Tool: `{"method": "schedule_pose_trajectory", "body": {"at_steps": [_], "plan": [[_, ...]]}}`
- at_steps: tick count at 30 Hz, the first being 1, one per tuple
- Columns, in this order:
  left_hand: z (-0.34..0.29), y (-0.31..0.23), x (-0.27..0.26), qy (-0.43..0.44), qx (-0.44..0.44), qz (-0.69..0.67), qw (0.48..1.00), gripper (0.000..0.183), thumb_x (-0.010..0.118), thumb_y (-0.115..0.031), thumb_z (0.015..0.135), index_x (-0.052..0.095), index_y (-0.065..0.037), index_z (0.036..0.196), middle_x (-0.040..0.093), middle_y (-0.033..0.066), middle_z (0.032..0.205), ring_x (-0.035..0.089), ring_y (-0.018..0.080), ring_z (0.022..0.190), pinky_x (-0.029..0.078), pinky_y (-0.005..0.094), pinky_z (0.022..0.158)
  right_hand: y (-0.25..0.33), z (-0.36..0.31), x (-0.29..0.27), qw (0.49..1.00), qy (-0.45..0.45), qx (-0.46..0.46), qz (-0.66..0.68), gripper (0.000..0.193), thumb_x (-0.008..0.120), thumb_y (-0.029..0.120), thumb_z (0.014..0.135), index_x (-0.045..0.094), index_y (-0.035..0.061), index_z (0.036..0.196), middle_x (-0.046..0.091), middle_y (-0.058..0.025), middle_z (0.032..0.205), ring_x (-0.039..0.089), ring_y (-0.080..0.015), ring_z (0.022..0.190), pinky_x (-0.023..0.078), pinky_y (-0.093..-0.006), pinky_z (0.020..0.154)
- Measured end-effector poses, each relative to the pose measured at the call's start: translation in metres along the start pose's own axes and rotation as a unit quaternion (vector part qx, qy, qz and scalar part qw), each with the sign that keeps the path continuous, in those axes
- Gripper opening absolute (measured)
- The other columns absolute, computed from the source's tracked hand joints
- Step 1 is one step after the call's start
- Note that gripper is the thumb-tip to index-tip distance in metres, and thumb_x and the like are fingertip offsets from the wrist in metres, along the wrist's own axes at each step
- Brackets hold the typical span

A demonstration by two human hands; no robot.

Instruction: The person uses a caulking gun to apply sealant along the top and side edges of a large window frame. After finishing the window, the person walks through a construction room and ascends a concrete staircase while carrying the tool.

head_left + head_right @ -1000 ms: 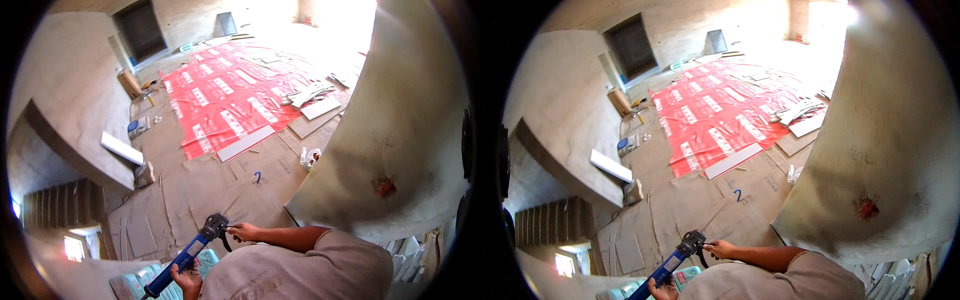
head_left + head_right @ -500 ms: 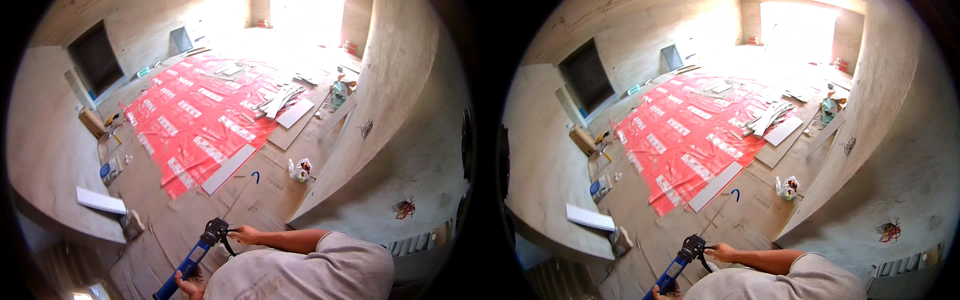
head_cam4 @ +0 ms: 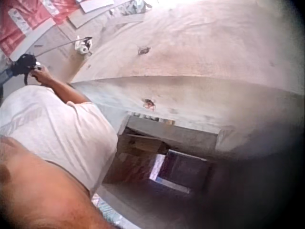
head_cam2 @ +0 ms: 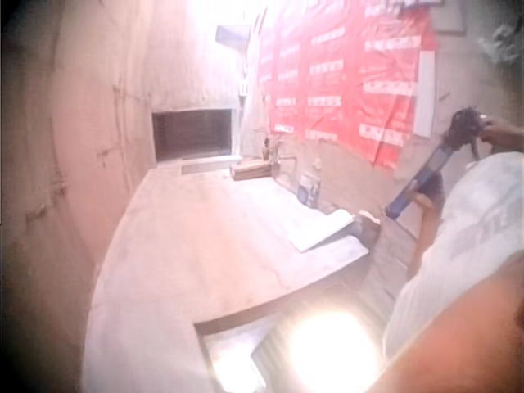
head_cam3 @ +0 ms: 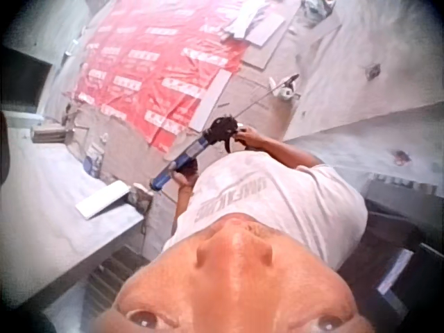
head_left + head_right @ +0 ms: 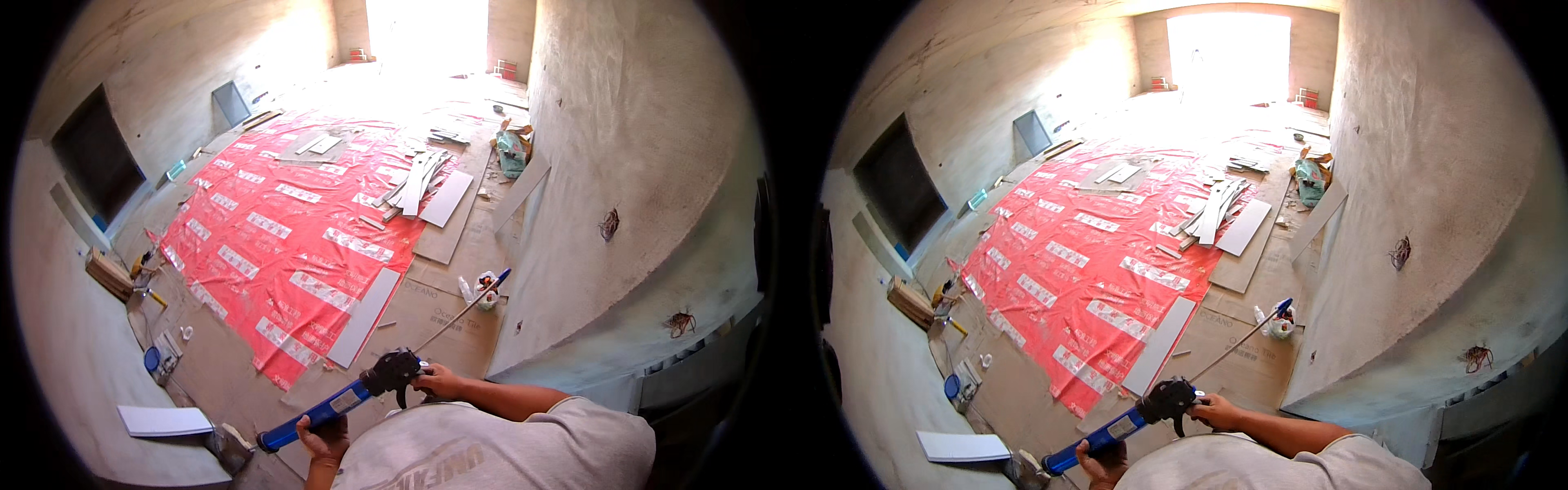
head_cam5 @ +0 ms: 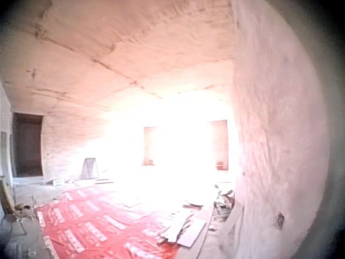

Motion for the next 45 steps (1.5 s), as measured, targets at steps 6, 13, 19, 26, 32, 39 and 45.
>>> {"method": "schedule_pose_trajectory", "body": {"at_steps": [6, 13, 19, 26, 32, 39, 45], "plan": [[0.113, -0.009, 0.059, 0.055, -0.017, 0.04, 0.998, 0.066, 0.076, -0.046, 0.072, 0.061, -0.013, 0.128, 0.07, 0.0074, 0.123, 0.068, 0.0291, 0.115, 0.06, 0.0468, 0.095, 0.032, 0.095, -0.052, 0.998, -0.018, -0.053, -0.013, 0.021, 0.07, 0.03, 0.093, 0.072, 0.0098, 0.089, 0.055, 0.0051, 0.07, 0.048, -0.007, 0.062, 0.037, -0.0271, 0.057], [0.196, -0.024, 0.144, 0.048, 0.013, 0.06, 0.997, 0.079, 0.077, -0.048, 0.071, 0.057, -0.014, 0.139, 0.068, 0.0066, 0.129, 0.065, 0.028, 0.12, 0.055, 0.0425, 0.102, 0.11, 0.201, -0.111, 0.998, 0.032, -0.043, -0.017, 0.023, 0.072, 0.033, 0.092, 0.07, 0.0104, 0.089, 0.055, 0.005, 0.07, 0.05, -0.007, 0.064, 0.038, -0.0278, 0.059], [0.24, -0.037, 0.18, 0.093, -0.025, 0.057, 0.994, 0.075, 0.075, -0.048, 0.073, 0.059, -0.012, 0.137, 0.068, 0.0083, 0.128, 0.064, 0.0282, 0.121, 0.051, 0.045, 0.107, 0.149, 0.239, -0.132, 0.997, 0.041, -0.051, -0.029, 0.022, 0.074, 0.031, 0.092, 0.075, 0.0102, 0.099, 0.061, 0.0057, 0.074, 0.053, -0.0067, 0.066, 0.041, -0.0272, 0.06], [0.296, -0.085, 0.214, 0.133, -0.052, 0.126, 0.982, 0.061, 0.07, -0.055, 0.077, 0.063, -0.015, 0.122, 0.069, 0.0079, 0.123, 0.064, 0.0277, 0.117, 0.05, 0.0461, 0.102, 0.167, 0.263, -0.108, 0.993, -0.046, -0.111, 0.003, 0.019, 0.075, 0.03, 0.091, 0.073, 0.0115, 0.093, 0.06, 0.0052, 0.073, 0.053, -0.0062, 0.063, 0.041, -0.0261, 0.055], [0.33, -0.109, 0.246, 0.216, -0.071, 0.137, 0.964, 0.062, 0.07, -0.054, 0.077, 0.059, -0.011, 0.121, 0.068, 0.0099, 0.122, 0.062, 0.0287, 0.117, 0.045, 0.0475, 0.106, 0.171, 0.273, -0.098, 0.982, -0.04, -0.183, 0.021, 0.019, 0.073, 0.022, 0.096, 0.075, 0.0097, 0.11, 0.067, 0.0055, 0.091, 0.056, -0.0066, 0.082, 0.046, -0.0272, 0.072], [0.349, -0.116, 0.26, 0.22, -0.108, 0.151, 0.958, 0.062, 0.071, -0.054, 0.078, 0.057, -0.01, 0.12, 0.066, 0.0126, 0.12, 0.061, 0.032, 0.117, 0.041, 0.0498, 0.109, 0.155, 0.283, -0.091, 0.973, -0.1, -0.206, 0.005, 0.021, 0.075, 0.022, 0.094, 0.073, 0.0091, 0.11, 0.069, 0.0025, 0.096, 0.06, -0.0097, 0.087, 0.049, -0.0306, 0.079], [0.369, -0.112, 0.256, 0.221, -0.156, 0.126, 0.954, 0.062, 0.072, -0.055, 0.082, 0.06, -0.011, 0.124, 0.065, 0.0136, 0.13, 0.054, 0.0326, 0.131, 0.033, 0.0539, 0.118, 0.167, 0.274, -0.09, 0.965, -0.125, -0.228, 0.008, 0.021, 0.078, 0.027, 0.092, 0.072, 0.0126, 0.106, 0.065, 0.0049, 0.085, 0.056, -0.0068, 0.073, 0.046, -0.0269, 0.062]]}}
Point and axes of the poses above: each hand's wrist, its own z-axis towards the middle knuckle, its own x-axis out of the palm, y = z × x, the point moved 1 cm from there along z, towards the middle knuckle
